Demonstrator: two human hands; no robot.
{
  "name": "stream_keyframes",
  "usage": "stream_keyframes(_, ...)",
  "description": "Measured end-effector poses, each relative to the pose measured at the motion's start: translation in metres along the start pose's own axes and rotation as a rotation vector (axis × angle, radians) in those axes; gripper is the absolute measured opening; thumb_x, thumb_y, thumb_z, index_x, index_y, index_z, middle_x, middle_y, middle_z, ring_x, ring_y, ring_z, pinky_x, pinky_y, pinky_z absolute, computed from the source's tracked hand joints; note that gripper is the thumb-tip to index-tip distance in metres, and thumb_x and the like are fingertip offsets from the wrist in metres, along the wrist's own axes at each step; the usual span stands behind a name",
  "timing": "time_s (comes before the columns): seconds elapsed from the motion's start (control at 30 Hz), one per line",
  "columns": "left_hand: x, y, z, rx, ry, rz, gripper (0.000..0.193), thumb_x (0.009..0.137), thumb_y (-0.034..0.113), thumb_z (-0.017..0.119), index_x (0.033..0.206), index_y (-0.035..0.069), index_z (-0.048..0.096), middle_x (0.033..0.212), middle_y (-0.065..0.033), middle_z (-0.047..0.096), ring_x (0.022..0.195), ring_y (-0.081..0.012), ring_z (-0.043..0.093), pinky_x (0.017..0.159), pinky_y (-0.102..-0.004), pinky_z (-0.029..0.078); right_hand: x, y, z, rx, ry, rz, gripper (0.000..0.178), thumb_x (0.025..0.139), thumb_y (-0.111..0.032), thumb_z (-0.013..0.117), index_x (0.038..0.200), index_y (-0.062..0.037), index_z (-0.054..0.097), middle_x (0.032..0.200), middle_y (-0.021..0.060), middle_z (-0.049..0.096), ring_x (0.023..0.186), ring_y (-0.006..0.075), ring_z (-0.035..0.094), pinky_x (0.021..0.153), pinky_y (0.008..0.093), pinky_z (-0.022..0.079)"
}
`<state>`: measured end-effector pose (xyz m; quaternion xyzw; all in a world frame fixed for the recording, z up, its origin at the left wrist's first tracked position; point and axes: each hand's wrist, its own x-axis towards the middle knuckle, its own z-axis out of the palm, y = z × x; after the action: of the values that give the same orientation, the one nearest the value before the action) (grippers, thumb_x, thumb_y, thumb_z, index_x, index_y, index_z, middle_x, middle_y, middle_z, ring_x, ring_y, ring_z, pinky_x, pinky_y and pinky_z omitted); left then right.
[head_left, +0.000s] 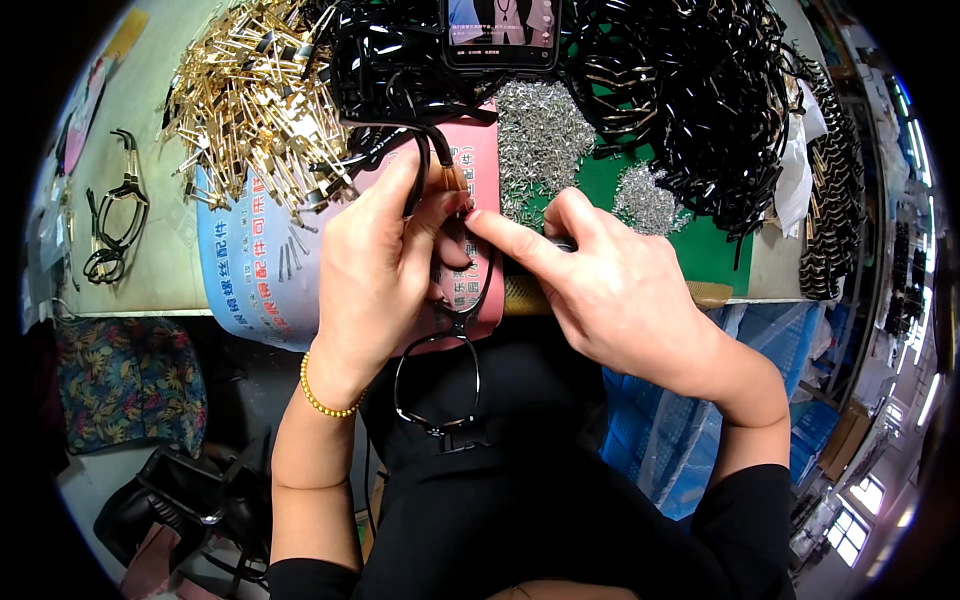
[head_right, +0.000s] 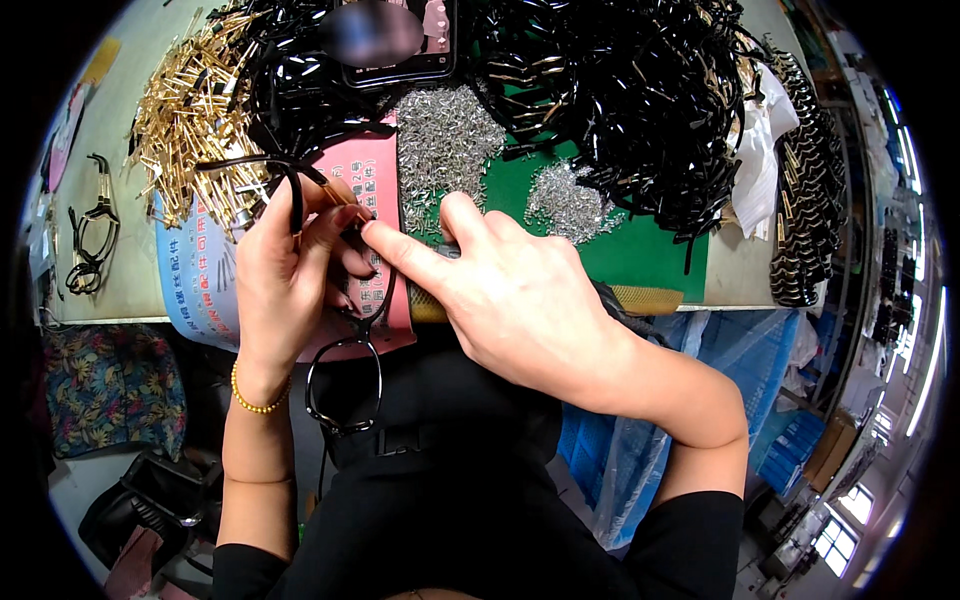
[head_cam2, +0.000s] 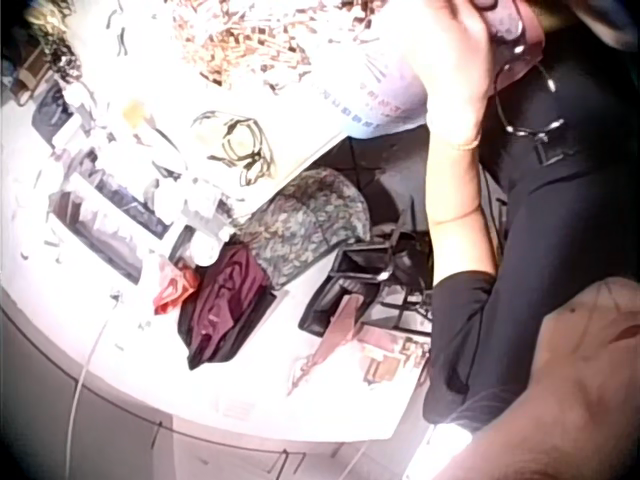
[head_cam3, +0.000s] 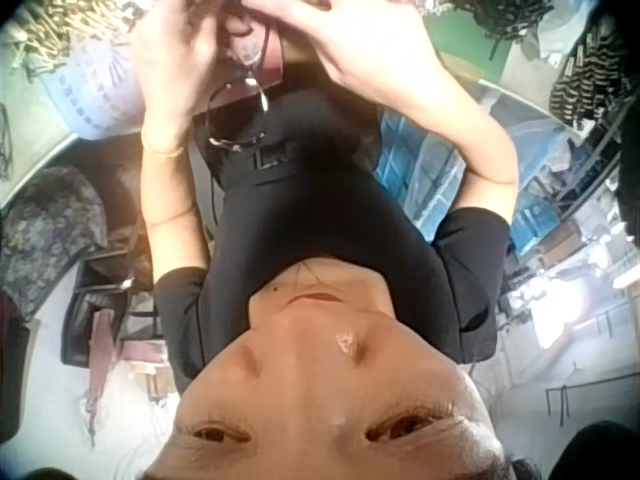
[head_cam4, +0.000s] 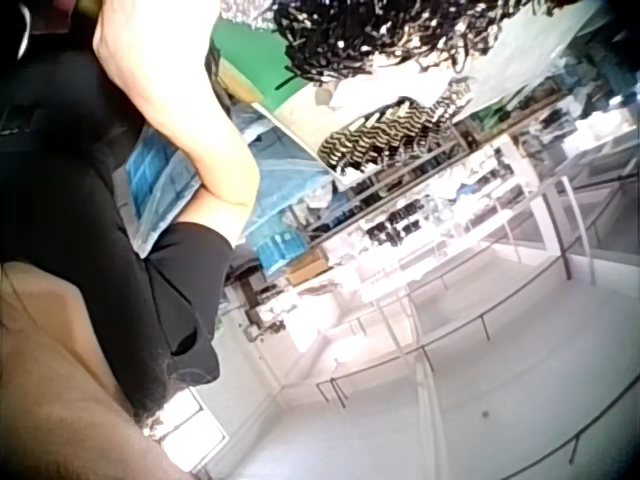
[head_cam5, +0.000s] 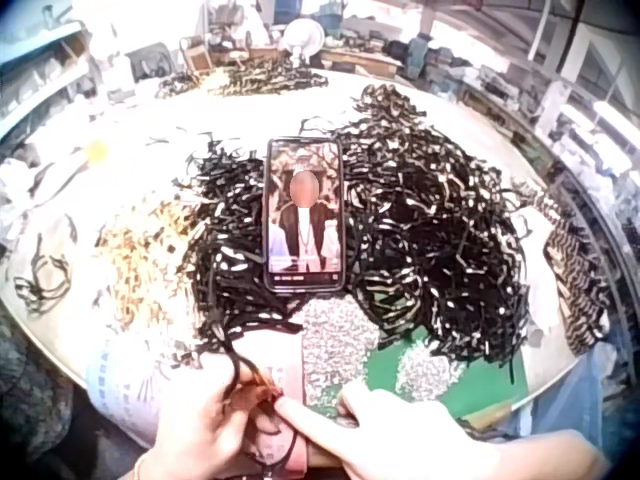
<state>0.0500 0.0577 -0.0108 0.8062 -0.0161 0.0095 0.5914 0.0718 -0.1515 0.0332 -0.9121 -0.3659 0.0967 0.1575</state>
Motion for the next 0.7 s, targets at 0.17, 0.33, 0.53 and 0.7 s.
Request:
stream_keyframes(0.17, -0.002, -0.008, -0.002, 0.110, -0.010, 0.076, 0.022, 0.094, -0.007, 0.060, 0.116, -0.001, 0.061, 0.091, -0.0106, 0.072, 0.064, -0.0173, 0.070, 0.057, -0.0289, 0.054, 0.000, 0.001, 0.004, -0.160, 0.045, -0.073, 0.059, 0.084, -0.009, 0.064, 0.141, -0.0242, 0.060, 0.096, 0.0082, 0.053, 0.073, 0.0224, 0.061, 0.053, 0.0326, 0.053)
stream_keyframes(0.33, 0.003, 0.002, -0.004, -0.046, -0.020, -0.072, 0.026, 0.091, -0.009, 0.063, 0.115, 0.000, 0.060, 0.092, -0.0112, 0.073, 0.063, -0.0205, 0.071, 0.059, -0.0318, 0.055, 0.007, 0.020, 0.013, -0.384, 0.207, -0.215, 0.043, 0.085, -0.020, 0.065, 0.128, -0.0212, 0.065, 0.096, 0.0044, 0.055, 0.070, 0.0154, 0.059, 0.049, 0.0256, 0.050)
stream_keyframes(0.53, 0.005, -0.005, -0.002, 0.038, -0.001, 0.049, 0.024, 0.092, -0.009, 0.063, 0.114, 0.000, 0.061, 0.089, -0.0121, 0.072, 0.063, -0.0202, 0.071, 0.058, -0.0319, 0.055, 0.017, 0.020, 0.012, -0.406, 0.210, -0.238, 0.038, 0.088, -0.029, 0.065, 0.123, -0.0145, 0.064, 0.094, 0.0017, 0.057, 0.071, 0.0139, 0.060, 0.048, 0.0246, 0.048)
stream_keyframes(0.7, 0.005, 0.001, -0.001, -0.040, 0.000, -0.066, 0.020, 0.096, -0.005, 0.062, 0.115, 0.000, 0.061, 0.087, -0.0115, 0.072, 0.061, -0.0184, 0.072, 0.055, -0.0305, 0.053, 0.010, 0.011, 0.006, -0.349, 0.146, -0.100, 0.042, 0.094, -0.034, 0.066, 0.128, -0.0118, 0.059, 0.092, 0.0053, 0.054, 0.073, 0.0174, 0.059, 0.052, 0.0269, 0.050)
